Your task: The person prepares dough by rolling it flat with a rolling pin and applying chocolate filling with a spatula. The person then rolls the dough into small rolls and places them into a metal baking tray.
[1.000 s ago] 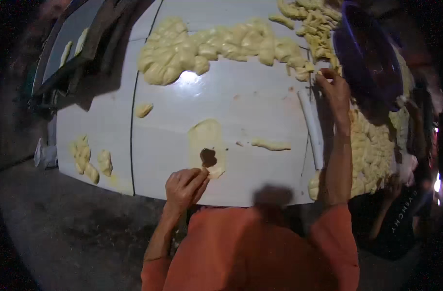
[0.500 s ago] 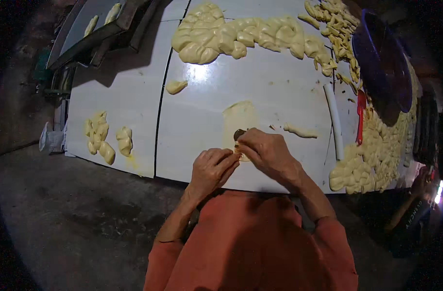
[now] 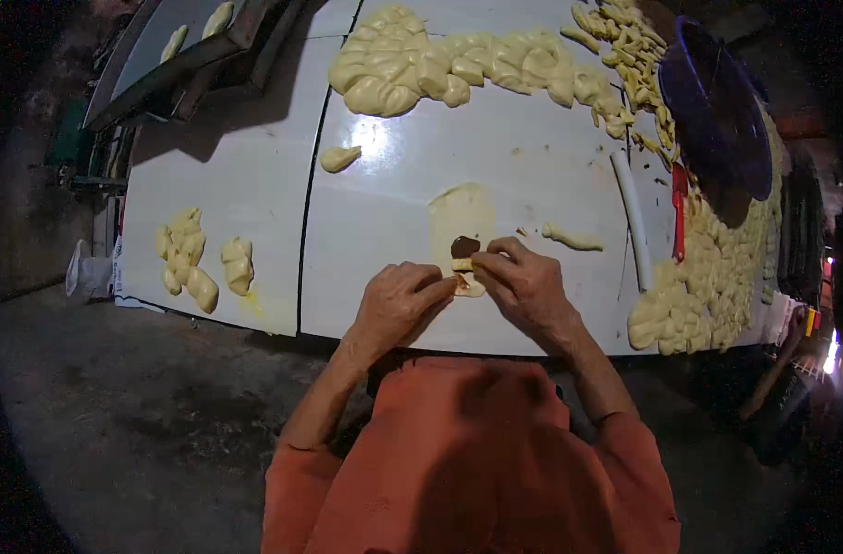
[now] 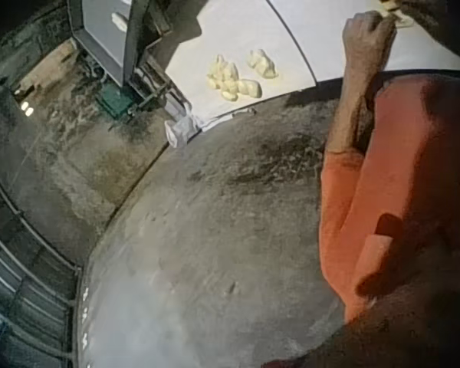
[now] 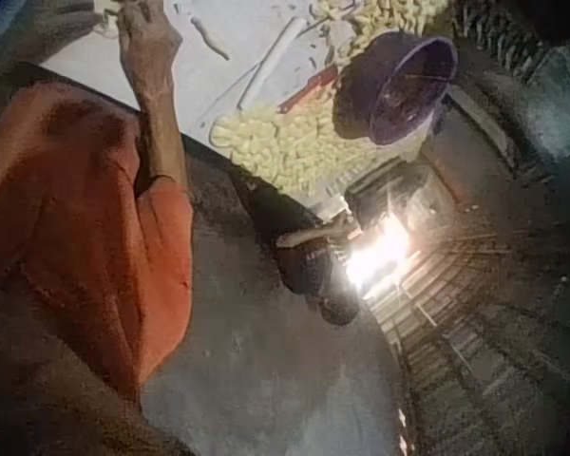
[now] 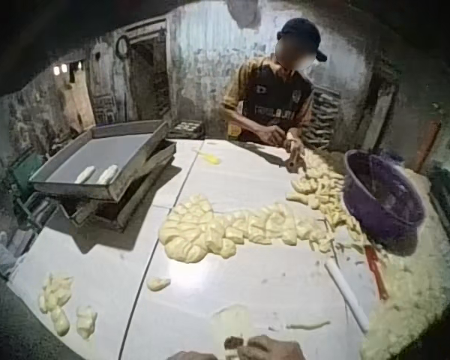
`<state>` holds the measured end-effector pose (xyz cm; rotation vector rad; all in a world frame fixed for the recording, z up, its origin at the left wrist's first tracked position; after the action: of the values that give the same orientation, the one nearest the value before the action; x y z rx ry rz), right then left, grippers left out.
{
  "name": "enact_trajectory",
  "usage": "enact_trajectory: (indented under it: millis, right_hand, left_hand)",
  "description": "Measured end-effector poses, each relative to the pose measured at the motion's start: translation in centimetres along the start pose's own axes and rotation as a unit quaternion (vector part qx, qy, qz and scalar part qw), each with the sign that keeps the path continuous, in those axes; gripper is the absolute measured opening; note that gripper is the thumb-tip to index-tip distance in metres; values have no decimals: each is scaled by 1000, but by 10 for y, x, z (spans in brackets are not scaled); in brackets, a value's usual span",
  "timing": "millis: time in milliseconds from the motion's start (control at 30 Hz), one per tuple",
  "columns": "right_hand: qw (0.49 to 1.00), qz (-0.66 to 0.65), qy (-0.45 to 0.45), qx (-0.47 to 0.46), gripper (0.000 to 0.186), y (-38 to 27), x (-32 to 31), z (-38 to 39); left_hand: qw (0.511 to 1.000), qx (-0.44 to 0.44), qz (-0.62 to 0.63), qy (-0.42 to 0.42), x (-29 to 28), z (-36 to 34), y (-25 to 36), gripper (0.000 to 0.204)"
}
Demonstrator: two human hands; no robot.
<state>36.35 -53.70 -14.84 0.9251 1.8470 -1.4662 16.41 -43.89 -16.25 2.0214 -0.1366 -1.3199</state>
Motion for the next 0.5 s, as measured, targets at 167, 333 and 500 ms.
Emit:
enact_trajectory:
  millis: [167,333,500]
  right_hand:
    - [999,13,-36,-31,28,-7,-3,20]
    - [998,29,10,-55,20,-1,15,26]
    - [987,-126,44,92,22,10,7,27]
  left_hand:
    - [1000,26,-16,2,1,-1,0,26]
    - [1000,9,17,14,7,-5,0,16]
    - [977,-158,145,5,-9,-20,2,15]
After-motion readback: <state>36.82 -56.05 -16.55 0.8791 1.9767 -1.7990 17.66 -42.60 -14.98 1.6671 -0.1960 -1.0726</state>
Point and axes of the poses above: each hand's wrist, its own z-axis away from the middle knuckle, its own x-axis out of the palm, y = z × x, the point moved 2 cm from there along -z, towards the middle knuckle, and after that the axes turned 6 degrees about -x, right-handed, at the moved point
